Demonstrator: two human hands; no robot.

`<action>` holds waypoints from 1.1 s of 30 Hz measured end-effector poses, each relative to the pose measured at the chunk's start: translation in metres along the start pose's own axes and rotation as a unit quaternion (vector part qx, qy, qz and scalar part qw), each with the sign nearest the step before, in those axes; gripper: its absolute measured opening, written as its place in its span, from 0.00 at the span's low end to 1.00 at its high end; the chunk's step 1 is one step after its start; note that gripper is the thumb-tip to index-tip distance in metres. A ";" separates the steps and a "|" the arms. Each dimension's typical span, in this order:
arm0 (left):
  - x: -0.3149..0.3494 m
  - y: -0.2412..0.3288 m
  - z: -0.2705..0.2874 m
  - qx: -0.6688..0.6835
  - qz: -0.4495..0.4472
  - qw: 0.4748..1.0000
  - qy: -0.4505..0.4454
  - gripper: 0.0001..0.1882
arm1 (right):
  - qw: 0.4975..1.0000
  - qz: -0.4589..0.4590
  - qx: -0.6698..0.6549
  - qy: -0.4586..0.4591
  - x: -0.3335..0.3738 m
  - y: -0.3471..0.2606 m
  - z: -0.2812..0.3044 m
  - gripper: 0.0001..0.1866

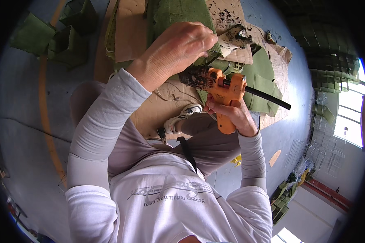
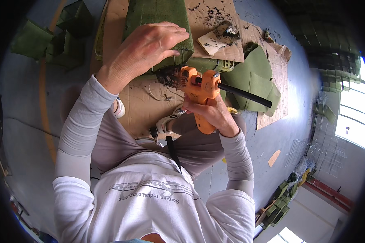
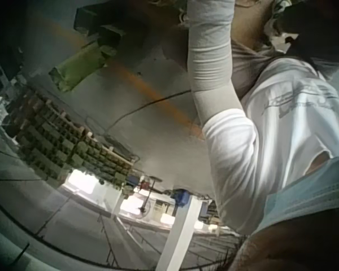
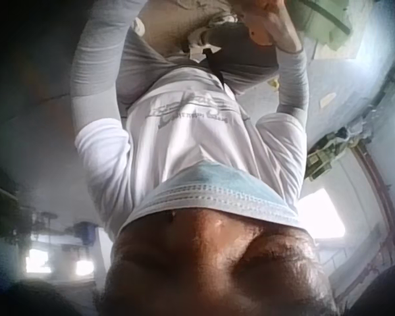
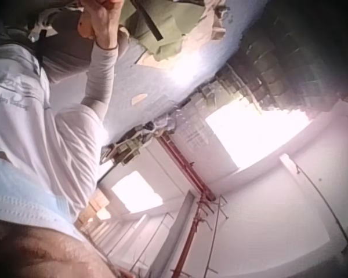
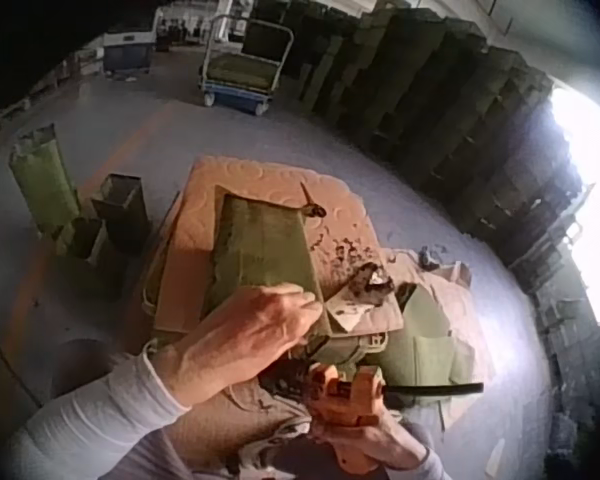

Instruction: The person sits on the floor and assembles green fabric-covered boxes using a hot glue gun. They apply glue to the edges of the fabric and press them onto a wire frame, then place the finished unit aside and repeat the process with new materials.

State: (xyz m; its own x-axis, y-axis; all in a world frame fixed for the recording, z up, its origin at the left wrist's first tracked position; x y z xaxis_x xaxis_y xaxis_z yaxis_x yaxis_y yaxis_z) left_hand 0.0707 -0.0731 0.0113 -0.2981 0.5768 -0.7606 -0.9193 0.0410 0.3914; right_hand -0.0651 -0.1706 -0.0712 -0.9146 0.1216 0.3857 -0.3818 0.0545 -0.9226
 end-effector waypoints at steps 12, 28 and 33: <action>0.000 -0.002 -0.003 -0.007 0.009 1.000 -0.012 0.30 | 0.998 -0.002 0.065 0.011 0.008 -0.005 0.012 0.15; -0.042 -0.017 0.050 -0.178 0.055 0.982 0.034 0.17 | 0.966 0.154 -0.193 0.075 0.041 -0.006 0.046 0.29; -0.044 -0.027 0.058 -0.190 0.092 0.976 0.048 0.18 | 0.929 0.169 -0.304 0.125 0.024 0.006 0.099 0.26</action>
State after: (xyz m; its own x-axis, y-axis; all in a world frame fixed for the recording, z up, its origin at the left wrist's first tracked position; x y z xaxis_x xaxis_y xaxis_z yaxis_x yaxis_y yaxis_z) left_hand 0.1232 -0.0524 0.0644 -0.4731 0.4658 -0.7478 -0.8714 -0.3726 0.3192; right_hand -0.1027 -0.2653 -0.0679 -0.8796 0.4566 0.1333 0.1375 0.5122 -0.8478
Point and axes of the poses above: each hand's wrist, its own x-axis away from the middle knuckle, its own z-axis out of the back of the hand, y = z × x, the point moved 9 cm from there along -x, towards the middle knuckle, and after that the axes turned 6 degrees about z, right-handed, at the moved point
